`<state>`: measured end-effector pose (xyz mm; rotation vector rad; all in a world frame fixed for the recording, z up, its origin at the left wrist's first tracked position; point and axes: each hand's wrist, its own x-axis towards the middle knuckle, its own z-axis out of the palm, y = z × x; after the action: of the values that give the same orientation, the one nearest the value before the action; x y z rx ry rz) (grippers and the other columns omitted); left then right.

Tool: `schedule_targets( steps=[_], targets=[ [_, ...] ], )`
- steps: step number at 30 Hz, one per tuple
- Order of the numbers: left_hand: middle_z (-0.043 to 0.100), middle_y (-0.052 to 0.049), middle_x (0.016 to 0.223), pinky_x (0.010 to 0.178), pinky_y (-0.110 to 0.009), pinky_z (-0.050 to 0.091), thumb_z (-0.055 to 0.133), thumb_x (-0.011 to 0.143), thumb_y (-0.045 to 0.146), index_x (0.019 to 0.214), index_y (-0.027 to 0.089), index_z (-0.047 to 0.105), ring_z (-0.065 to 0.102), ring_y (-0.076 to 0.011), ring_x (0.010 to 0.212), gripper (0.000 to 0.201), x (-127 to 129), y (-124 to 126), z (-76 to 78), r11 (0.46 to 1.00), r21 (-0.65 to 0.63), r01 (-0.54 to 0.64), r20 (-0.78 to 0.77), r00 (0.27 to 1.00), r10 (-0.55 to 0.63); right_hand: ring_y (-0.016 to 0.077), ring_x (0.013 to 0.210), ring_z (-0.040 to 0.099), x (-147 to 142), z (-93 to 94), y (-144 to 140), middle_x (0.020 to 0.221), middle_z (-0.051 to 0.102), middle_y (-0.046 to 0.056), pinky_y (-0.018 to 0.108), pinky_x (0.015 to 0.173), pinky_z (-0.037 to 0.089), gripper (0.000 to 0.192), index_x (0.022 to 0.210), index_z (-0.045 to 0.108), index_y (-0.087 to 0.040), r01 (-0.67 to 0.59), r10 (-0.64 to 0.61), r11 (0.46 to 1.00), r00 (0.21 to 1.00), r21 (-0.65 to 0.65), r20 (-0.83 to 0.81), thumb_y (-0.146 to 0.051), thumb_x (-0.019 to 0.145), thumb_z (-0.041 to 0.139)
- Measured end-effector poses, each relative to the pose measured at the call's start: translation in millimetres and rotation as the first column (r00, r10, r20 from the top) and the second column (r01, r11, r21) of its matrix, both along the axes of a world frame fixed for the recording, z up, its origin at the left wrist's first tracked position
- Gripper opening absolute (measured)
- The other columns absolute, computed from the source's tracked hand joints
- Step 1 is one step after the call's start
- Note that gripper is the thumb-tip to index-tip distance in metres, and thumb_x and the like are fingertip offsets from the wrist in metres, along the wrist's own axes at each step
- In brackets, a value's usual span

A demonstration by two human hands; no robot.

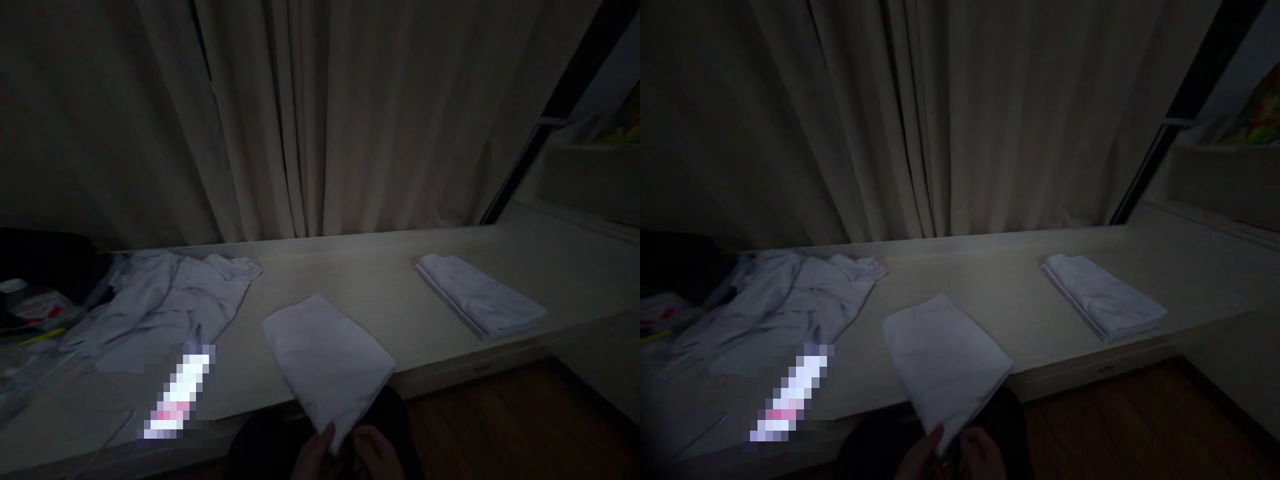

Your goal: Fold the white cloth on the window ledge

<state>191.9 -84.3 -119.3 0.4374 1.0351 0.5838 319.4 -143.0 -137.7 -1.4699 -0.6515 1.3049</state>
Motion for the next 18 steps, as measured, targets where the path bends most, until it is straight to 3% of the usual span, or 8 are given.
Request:
schedule_targets(
  steps=[5,9,12,18],
  targets=[
    [0.068,-0.009,0.071,0.064,-0.032,0.049,0.074,0.061,0.053,0.084,0.012,0.063,0.064,-0.0199,0.067,0.048,2,-6,8.8,0.998,-0.004,-0.057,0.087,0.995,0.058,0.0143,0.053,0.051,-19,12.5,4,0.057,0.056,-0.001,0.027,0.052,0.042,0.060,0.083,0.065,-0.019,-0.007,0.006,0.999,1.000,0.035,0.028,-0.074,0.060,0.059],
    [0.064,-0.005,0.063,0.058,-0.030,0.047,0.075,0.058,0.056,0.080,0.012,0.062,0.060,-0.0167,0.058,0.050,2,-7,1.1,0.998,-0.009,-0.068,0.006,0.998,0.068,0.0180,0.059,0.056,-24,27.4,2,0.059,0.059,0.001,0.028,0.054,0.045,0.058,0.087,0.066,-0.018,0.037,-0.037,0.999,0.999,0.015,-0.015,-0.069,0.058,0.064],
    [0.067,-0.006,0.069,0.063,-0.030,0.048,0.076,0.055,0.057,0.086,0.012,0.064,0.062,-0.0170,0.063,0.056,3,-5,-2.8,0.997,0.008,-0.079,-0.012,0.997,0.079,0.0186,0.064,0.059,-29,31.2,2,0.067,0.064,0.004,0.028,0.058,0.047,0.061,0.087,0.067,-0.016,0.113,-0.110,0.993,0.990,0.037,-0.084,-0.067,0.056,0.068],
    [0.071,-0.011,0.080,0.076,-0.034,0.051,0.070,0.056,0.065,0.087,0.011,0.068,0.065,-0.0225,0.078,0.062,1,0,7.2,0.991,0.134,0.016,-0.116,0.993,0.000,0.0113,0.049,0.052,-39,23.4,1,0.057,0.059,-0.001,0.025,0.051,0.045,0.078,0.105,0.065,-0.012,0.178,-0.168,0.984,0.958,0.023,-0.232,-0.066,0.048,0.076]
  ],
)
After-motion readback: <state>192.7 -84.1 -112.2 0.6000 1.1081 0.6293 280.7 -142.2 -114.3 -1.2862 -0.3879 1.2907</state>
